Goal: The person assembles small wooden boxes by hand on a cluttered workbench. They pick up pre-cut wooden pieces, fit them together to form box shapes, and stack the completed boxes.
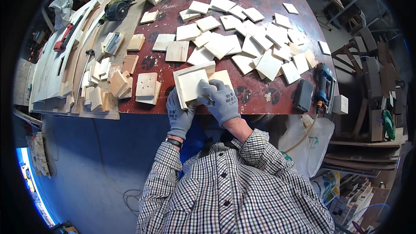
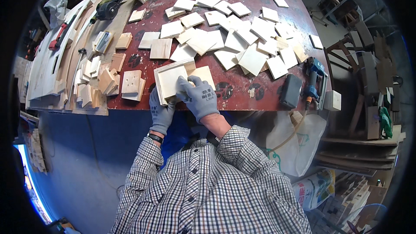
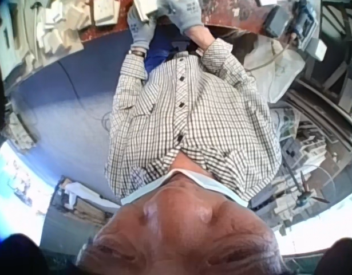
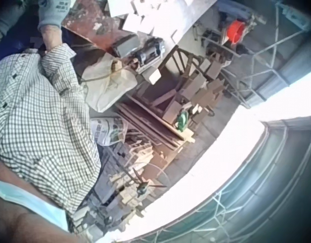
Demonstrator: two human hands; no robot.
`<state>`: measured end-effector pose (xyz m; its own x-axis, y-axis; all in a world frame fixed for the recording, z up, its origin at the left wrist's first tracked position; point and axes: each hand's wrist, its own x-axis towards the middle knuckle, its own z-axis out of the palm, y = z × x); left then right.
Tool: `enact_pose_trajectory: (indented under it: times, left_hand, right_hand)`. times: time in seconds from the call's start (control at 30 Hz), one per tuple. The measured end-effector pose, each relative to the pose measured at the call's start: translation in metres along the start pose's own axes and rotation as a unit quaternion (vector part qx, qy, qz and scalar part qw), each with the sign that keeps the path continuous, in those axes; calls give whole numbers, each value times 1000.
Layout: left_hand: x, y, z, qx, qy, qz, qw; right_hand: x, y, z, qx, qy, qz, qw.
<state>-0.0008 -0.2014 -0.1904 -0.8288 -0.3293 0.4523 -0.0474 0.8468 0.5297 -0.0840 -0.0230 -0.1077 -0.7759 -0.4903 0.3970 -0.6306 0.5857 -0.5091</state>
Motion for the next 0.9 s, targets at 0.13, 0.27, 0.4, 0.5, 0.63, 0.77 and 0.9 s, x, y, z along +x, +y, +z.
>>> enact_pose_trajectory:
  times: [0.13, 0.27, 0.4, 0.5, 0.63, 0.77, 0.9]
  left_hand:
    - [1, -2, 3, -1, -7, -4, 1000]
    - [-1, -3, 2, -4, 8, 11, 1000]
    - [0, -9, 6, -41, -6, -6, 999]
    - [2, -6, 3, -68, -9, -10, 998]
    - [-1, -4, 3, -114, 0, -52, 992]
    - [-2, -2, -3, -97, -7, -53, 994]
    - [1, 2, -1, -81, 7, -25, 996]
  right_hand:
    - [3, 4, -1, 2, -15, -9, 1000]
    - [5, 4, -3, 1, -44, -5, 999]
    - [16, 7, -17, -70, -126, -42, 989]
    - [13, 17, -13, -98, -57, -85, 990]
    - [8, 31, -26, 39, 65, -50, 996]
    - [-19, 62, -59, 24, 148, 0, 989]
    - [-56, 109, -76, -99, 125, 29, 987]
